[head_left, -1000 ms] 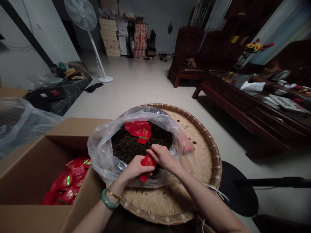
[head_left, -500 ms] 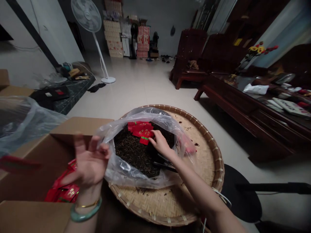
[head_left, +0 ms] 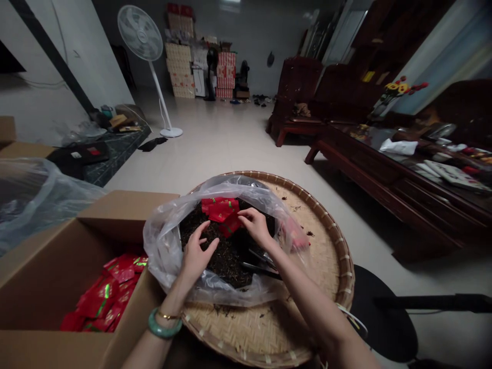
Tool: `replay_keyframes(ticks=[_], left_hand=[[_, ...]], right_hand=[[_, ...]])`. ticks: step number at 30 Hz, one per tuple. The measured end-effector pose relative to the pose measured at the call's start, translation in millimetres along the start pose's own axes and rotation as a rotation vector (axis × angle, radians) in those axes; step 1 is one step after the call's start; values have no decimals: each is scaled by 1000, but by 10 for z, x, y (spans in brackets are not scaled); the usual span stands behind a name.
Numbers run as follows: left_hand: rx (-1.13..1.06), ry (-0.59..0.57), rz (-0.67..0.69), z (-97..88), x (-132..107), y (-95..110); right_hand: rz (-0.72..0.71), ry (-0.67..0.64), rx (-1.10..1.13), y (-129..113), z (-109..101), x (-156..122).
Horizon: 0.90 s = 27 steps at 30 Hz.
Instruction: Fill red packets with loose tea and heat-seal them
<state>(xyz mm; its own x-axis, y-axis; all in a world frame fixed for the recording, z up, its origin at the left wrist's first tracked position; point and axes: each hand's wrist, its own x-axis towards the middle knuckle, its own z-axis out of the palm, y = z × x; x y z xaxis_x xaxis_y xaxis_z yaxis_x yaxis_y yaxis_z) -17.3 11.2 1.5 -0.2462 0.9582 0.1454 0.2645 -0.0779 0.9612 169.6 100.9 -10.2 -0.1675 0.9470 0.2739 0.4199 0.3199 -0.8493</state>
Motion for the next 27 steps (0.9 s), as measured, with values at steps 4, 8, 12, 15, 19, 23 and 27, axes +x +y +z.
replay_keyframes(ticks=[4,8,12,15,19,23,27], left_hand=[[86,-143,2,85,-8,-32],[76,-263,-72,186,-72,73],[0,-262,-131,261,-149,164],[-36,-263,-154,277,-185,190],[-37,-260,-135,266,-202,179],[28,-255,-94,245,-214,147],[115,-261,-44,208,-221,101]], right_hand=[[22,-70,171,-186,-178,-225],[-137,39,-5,-334,-238,-435],[-333,133,-282,-357,-214,-550],[-409,134,-413,-339,-209,-573],[-442,133,-425,-342,-218,-573],[-386,189,-389,-383,-224,-572],[-381,167,-394,-422,-271,-562]])
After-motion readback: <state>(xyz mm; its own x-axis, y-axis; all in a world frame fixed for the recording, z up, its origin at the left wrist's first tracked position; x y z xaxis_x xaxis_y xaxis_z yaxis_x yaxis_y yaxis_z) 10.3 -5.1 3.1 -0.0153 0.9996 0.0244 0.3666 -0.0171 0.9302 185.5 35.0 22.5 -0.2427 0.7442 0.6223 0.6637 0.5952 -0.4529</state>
